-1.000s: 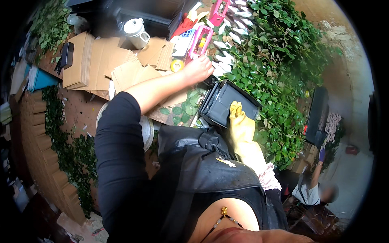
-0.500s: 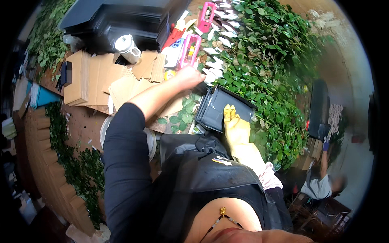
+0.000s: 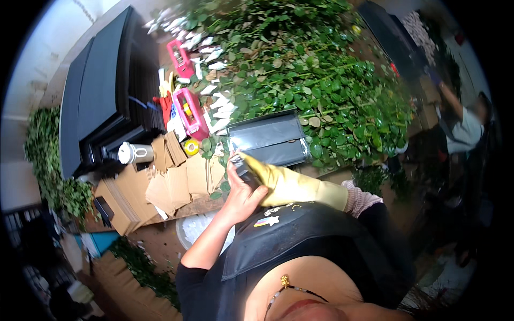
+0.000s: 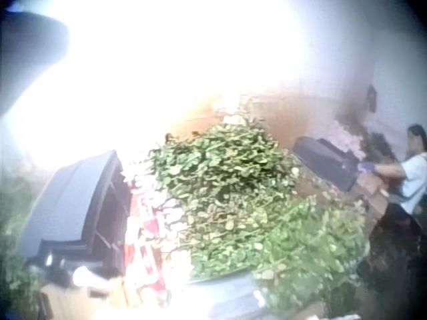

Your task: The person arranges white flowers into a black rectangular tray. They pick up individual flowers from a large pile of greenery and place them into the tray, adjusting their positions to fit. The person wears yellow gloves and works at a table cluttered with cardboard and other floral supplies.

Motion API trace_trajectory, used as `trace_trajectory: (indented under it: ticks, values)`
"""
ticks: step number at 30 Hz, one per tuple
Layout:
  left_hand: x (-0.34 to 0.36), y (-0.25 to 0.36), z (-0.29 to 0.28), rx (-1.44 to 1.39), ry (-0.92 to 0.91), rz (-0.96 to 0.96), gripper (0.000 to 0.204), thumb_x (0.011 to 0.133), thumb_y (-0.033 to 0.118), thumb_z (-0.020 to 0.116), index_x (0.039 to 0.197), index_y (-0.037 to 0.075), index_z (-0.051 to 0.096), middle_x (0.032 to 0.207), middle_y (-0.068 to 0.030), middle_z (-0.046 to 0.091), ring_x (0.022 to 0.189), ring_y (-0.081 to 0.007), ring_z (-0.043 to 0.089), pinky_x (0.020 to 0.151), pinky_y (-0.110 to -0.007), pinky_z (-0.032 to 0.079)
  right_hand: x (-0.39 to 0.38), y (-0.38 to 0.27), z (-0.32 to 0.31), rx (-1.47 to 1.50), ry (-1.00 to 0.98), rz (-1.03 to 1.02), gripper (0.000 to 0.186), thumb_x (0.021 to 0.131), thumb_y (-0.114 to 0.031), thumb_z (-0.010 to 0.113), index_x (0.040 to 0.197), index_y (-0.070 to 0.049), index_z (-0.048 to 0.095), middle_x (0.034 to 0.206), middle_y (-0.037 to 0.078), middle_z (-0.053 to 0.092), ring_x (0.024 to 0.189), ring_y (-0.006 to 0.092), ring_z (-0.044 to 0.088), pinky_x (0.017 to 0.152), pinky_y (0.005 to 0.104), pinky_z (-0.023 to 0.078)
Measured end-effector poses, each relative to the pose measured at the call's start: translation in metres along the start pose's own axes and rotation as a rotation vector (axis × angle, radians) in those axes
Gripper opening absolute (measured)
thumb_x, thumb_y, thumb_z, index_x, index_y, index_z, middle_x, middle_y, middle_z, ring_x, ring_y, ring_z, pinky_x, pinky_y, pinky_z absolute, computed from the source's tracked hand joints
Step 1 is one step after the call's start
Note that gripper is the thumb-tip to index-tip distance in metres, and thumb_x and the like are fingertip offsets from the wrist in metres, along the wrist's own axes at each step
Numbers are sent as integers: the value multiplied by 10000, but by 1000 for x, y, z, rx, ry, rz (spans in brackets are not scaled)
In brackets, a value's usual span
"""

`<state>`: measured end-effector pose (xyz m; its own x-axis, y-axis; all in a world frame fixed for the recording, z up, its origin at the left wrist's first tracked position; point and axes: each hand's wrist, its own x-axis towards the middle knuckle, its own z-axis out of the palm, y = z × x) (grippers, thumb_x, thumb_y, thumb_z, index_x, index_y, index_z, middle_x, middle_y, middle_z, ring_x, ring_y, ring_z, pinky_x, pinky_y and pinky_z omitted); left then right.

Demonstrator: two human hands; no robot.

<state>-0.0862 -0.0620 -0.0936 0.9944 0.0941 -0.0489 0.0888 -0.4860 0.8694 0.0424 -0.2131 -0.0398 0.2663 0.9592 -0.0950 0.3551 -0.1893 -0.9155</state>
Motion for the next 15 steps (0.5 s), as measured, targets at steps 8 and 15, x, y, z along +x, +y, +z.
trace_trajectory:
  ticks: [8,15]
  values:
    - [122,-16,-11,578,-168,529,1043,814,629,717,1495,-68,344,1564,-288,347,1471,-416,340,1229,-518,256,-63,76,-44,-12,659,388,622,851,48,683,1423,-34,452,1212,130,689,1157,229,673,1010,342,538]
    - [131,-29,8,812,-330,549,1032,917,656,572,1561,-78,239,1633,-284,237,1519,-411,257,1246,-491,198,-61,107,-61,233,948,349,409,874,46,673,1255,-65,575,1087,43,735,999,152,719,865,295,570]
